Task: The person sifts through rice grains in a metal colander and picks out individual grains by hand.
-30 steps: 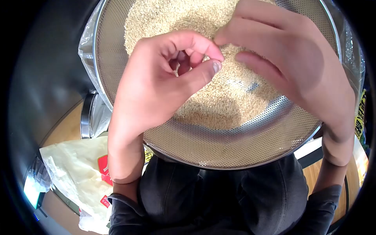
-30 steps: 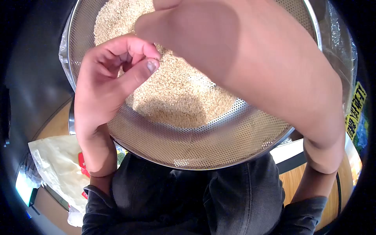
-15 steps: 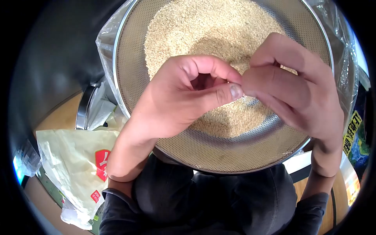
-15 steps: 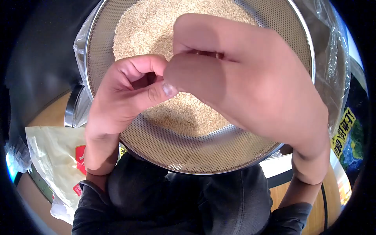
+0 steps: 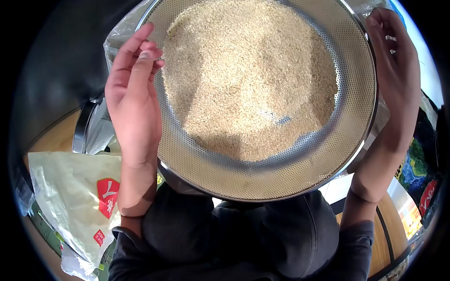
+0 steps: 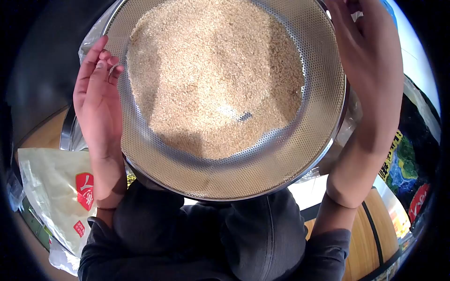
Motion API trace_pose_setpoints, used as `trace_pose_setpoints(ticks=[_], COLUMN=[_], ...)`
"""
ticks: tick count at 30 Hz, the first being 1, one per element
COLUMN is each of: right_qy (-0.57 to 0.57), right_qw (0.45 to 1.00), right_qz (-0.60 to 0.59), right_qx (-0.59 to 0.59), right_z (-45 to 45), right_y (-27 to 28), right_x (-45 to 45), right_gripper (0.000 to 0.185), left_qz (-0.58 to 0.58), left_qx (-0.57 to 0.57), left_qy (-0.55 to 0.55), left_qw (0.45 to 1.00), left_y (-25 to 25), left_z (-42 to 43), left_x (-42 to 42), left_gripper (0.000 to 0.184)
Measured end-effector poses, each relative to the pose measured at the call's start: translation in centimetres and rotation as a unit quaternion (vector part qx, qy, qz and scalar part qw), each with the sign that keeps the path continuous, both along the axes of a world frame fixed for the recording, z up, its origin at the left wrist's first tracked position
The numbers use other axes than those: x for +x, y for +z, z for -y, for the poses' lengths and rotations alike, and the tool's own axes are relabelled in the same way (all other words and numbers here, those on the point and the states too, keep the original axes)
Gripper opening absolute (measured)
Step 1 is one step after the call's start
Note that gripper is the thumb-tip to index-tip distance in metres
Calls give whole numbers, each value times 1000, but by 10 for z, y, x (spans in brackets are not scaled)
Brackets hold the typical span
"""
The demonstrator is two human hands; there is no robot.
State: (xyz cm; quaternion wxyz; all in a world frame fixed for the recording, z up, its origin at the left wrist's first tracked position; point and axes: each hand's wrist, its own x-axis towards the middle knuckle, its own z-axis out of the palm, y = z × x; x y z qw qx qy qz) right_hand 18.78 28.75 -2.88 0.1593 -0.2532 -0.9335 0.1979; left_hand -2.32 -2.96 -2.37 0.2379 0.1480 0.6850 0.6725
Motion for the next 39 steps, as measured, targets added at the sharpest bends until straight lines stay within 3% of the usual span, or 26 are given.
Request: trace_pose_setpoints(ticks=[5,8,11,13,15,17,20,21,22,23,25,26,27,29,30,34,36,37,39], right_qy=[-26,27,33,18,4,93,142,136,129,126,123,121,120,116,115,112,109,108,105], right_qw=[998,999,998,998,998,991,977,980,982,983,985,986,986,987,988,989,990,990,991], right_qz=[40,-1,25,58,61,-31,-84,-74,-62,-54,-46,-43,-40,-37,-35,-31,-29,-30,-29], right_qx=[-43,-25,-42,0,8,88,133,127,124,119,113,110,107,103,99,91,88,83,80], right_z=[-3,-7,-22,-16,-12,-16,-5,-4,-2,-1,2,2,3,4,4,7,6,6,6], right_y=[-7,-16,-19,-17,-20,-23,-11,-9,-7,-5,-3,-3,-2,-1,-1,0,0,-1,-1], right_x=[1,5,9,6,3,0,-14,-13,-12,-11,-11,-11,-10,-10,-9,-8,-8,-7,-5], right_gripper=[29,30,29,29,29,27,24,24,24,24,24,24,24,24,24,24,24,24,24], left_qz=[-37,-57,-102,-18,-33,-51,-21,16,53,54,117,115,115,52,30,12,-15,-15,-49], left_qx=[-23,-51,-128,-90,-114,-132,-134,-126,-112,-110,-236,-229,-228,-282,-297,-364,-301,-302,-300], left_qy=[19,41,-53,-22,-24,-27,58,-128,-309,-313,-485,-558,-562,-727,-729,-688,-666,-669,-589], left_qw=[999,996,985,996,993,990,989,984,943,942,834,789,787,624,616,627,682,679,749], left_y=[2,2,-2,-2,-7,-4,7,3,3,4,18,16,12,5,2,-3,-9,-12,-19], left_z=[-6,-8,-5,-13,-6,-8,-25,-6,-1,0,-6,-6,-8,-12,-10,-16,-19,-21,-25], left_x=[6,9,8,16,9,12,22,1,-8,-4,12,15,16,18,21,36,36,34,30], left_gripper=[38,39,45,37,27,18,27,28,29,29,31,34,34,32,32,31,31,31,31])
